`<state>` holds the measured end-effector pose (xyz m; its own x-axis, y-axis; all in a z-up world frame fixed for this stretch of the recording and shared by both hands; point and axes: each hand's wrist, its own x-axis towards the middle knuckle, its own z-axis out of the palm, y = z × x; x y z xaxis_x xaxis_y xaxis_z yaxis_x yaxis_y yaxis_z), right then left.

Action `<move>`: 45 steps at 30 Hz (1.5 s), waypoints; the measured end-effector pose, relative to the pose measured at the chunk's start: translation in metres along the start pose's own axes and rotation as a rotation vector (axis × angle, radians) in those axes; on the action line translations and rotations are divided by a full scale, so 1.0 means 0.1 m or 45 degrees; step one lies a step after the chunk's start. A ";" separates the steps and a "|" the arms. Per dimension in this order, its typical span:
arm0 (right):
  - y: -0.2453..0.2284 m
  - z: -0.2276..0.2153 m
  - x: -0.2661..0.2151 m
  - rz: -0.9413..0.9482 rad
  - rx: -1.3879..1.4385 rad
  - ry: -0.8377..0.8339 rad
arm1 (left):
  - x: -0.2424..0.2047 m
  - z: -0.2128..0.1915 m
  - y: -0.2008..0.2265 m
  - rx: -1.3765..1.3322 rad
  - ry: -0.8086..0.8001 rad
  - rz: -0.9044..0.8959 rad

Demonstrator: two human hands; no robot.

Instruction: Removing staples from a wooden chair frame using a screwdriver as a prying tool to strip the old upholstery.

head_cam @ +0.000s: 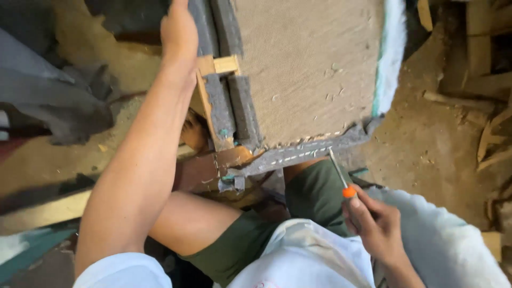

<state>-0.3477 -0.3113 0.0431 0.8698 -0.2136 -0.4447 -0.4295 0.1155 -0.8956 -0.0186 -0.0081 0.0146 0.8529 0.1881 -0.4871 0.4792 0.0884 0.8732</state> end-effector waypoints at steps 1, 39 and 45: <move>-0.20 0.09 -0.03 0.013 -0.618 0.157 | 0.01 0.00 0.09 -0.005 0.008 0.022; -0.36 -0.21 0.51 -0.066 -0.137 -0.016 | 0.06 0.00 0.23 0.001 -0.015 0.007; -0.75 -0.24 -0.22 -0.451 -1.442 0.317 | -0.01 -0.02 0.25 0.085 -0.068 -0.056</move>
<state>-0.3405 -0.3382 0.1196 0.9652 -0.2567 -0.0510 -0.2544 -0.8745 -0.4131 -0.0075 -0.0045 0.0373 0.8397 0.1327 -0.5266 0.5277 0.0293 0.8489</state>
